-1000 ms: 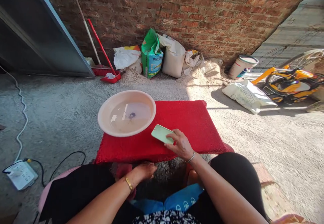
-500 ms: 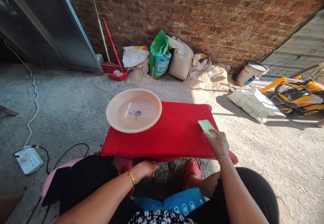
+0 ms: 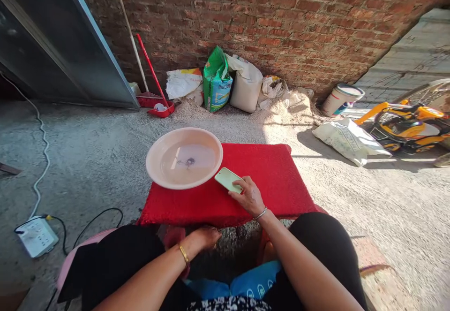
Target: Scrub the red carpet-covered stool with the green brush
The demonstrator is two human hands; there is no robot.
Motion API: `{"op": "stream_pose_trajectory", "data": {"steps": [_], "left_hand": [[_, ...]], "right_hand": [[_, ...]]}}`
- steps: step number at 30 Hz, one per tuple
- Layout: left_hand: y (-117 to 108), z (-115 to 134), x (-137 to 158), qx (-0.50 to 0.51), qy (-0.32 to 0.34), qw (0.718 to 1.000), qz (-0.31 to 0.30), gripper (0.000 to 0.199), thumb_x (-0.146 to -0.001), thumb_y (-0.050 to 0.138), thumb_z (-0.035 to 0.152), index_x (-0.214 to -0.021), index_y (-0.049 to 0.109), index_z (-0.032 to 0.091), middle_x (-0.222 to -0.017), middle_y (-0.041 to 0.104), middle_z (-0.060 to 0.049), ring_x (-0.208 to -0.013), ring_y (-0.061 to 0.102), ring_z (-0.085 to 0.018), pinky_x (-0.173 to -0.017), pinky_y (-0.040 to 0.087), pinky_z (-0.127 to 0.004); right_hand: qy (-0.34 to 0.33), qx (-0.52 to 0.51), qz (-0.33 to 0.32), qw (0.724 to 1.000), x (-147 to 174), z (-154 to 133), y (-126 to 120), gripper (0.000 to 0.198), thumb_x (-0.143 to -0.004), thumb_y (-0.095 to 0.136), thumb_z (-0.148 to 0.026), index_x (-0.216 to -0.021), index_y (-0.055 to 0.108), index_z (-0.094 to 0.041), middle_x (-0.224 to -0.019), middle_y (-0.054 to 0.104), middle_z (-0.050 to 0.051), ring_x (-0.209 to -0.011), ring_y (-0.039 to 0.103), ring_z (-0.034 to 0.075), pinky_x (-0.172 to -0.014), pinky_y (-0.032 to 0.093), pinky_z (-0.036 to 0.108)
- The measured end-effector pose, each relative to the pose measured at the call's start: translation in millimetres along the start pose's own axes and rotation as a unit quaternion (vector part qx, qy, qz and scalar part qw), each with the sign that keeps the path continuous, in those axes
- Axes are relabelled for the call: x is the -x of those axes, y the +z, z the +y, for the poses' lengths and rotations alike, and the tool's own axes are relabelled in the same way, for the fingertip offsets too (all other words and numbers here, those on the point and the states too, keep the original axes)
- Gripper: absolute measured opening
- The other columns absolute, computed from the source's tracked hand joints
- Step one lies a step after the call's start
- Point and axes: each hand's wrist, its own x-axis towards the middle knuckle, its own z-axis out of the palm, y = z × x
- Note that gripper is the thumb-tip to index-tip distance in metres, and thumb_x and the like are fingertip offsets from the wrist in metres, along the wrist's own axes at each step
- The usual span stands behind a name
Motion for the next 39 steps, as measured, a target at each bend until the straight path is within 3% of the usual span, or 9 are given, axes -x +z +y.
{"op": "stream_pose_trajectory", "data": {"steps": [3, 7, 12, 15, 19, 23, 29, 33, 39], "left_hand": [[-0.1, 1.4, -0.8, -0.038, -0.034, 0.999, -0.014, 0.028, -0.072, 0.063, 0.013, -0.099, 0.067, 0.017, -0.105, 0.069, -0.015, -0.101, 0.063, -0.032, -0.087, 0.049, -0.046], [-3.2, 5.6, 1.2, -0.054, -0.05, 0.997, -0.023, 0.026, -0.074, 0.062, 0.016, -0.099, 0.068, 0.017, -0.107, 0.068, -0.014, -0.1, 0.064, -0.032, -0.083, 0.05, -0.043], [-7.2, 8.5, 2.3, -0.064, -0.049, 0.996, -0.024, 0.027, -0.076, 0.061, 0.018, -0.102, 0.067, 0.018, -0.109, 0.068, -0.012, -0.102, 0.063, -0.031, -0.084, 0.051, -0.041], [-7.2, 8.4, -0.4, -0.074, -0.047, 0.996, -0.032, 0.027, -0.076, 0.061, 0.019, -0.102, 0.067, 0.017, -0.109, 0.069, -0.013, -0.101, 0.064, -0.031, -0.085, 0.051, -0.041], [-7.2, 9.1, -2.4, -0.085, -0.052, 0.994, -0.038, 0.03, -0.075, 0.063, 0.018, -0.105, 0.066, 0.016, -0.11, 0.068, -0.015, -0.102, 0.064, -0.032, -0.085, 0.051, -0.043], [-9.8, 11.6, 0.0, -0.092, -0.057, 0.993, -0.044, 0.031, -0.075, 0.063, 0.018, -0.106, 0.067, 0.014, -0.109, 0.068, -0.016, -0.102, 0.064, -0.032, -0.085, 0.051, -0.042], [-11.4, 12.6, 3.7, -0.093, -0.06, 0.993, -0.046, 0.032, -0.076, 0.063, 0.019, -0.108, 0.066, 0.016, -0.111, 0.067, -0.015, -0.104, 0.063, -0.03, -0.086, 0.05, -0.041], [-8.9, 10.6, 3.3, -0.089, -0.058, 0.993, -0.041, 0.032, -0.077, 0.062, 0.018, -0.108, 0.066, 0.016, -0.111, 0.068, -0.015, -0.102, 0.063, -0.03, -0.084, 0.05, -0.041], [-7.1, 8.2, 3.2, -0.085, -0.051, 0.995, -0.033, 0.031, -0.076, 0.062, 0.019, -0.107, 0.066, 0.015, -0.11, 0.068, -0.013, -0.1, 0.065, -0.028, -0.083, 0.051, -0.037]], "right_hand": [[0.009, 0.015, 0.0, 1.0, -3.3, 9.0, -1.7, 0.026, -0.075, 0.068, -0.04, -0.097, 0.068, -0.026, -0.096, 0.056, 0.005, -0.088, 0.057, 0.019, -0.078, 0.047, 0.032], [0.123, 0.059, 0.027, 0.99, -3.8, 40.8, -31.8, 0.032, -0.077, 0.064, -0.045, -0.1, 0.068, -0.024, -0.1, 0.056, 0.006, -0.079, 0.057, 0.016, -0.074, 0.046, 0.031], [0.303, 0.136, 0.084, 0.94, 10.0, 81.1, -89.3, 0.042, -0.075, 0.06, -0.054, -0.106, 0.068, -0.026, -0.103, 0.055, 0.008, -0.088, 0.059, 0.022, -0.077, 0.045, 0.036], [0.364, 0.143, 0.111, 0.914, 17.2, 90.2, -110.4, 0.047, -0.074, 0.06, -0.055, -0.109, 0.067, -0.025, -0.104, 0.055, 0.009, -0.089, 0.059, 0.023, -0.079, 0.045, 0.038], [0.317, 0.104, 0.133, 0.933, 11.2, 77.8, -99.5, 0.045, -0.071, 0.063, -0.054, -0.104, 0.069, -0.025, -0.102, 0.056, 0.008, -0.089, 0.058, 0.023, -0.078, 0.046, 0.036], [0.167, 0.023, 0.098, 0.981, -3.2, 45.0, -53.2, 0.035, -0.072, 0.065, -0.049, -0.096, 0.069, -0.024, -0.095, 0.057, 0.006, -0.085, 0.058, 0.019, -0.073, 0.047, 0.031], [0.038, -0.009, 0.012, 0.999, -7.4, 8.2, 3.0, 0.027, -0.077, 0.064, -0.043, -0.097, 0.068, -0.024, -0.096, 0.057, 0.005, -0.084, 0.058, 0.016, -0.073, 0.046, 0.027], [0.08, 0.041, 0.01, 0.996, -6.0, 18.7, -4.7, 0.03, -0.077, 0.063, -0.044, -0.1, 0.068, -0.025, -0.1, 0.056, 0.005, -0.082, 0.057, 0.016, -0.073, 0.045, 0.029], [0.26, 0.124, 0.056, 0.956, 3.7, 64.6, -63.3, 0.039, -0.077, 0.059, -0.052, -0.105, 0.067, -0.027, -0.105, 0.055, 0.006, -0.09, 0.058, 0.021, -0.076, 0.044, 0.033]]}}
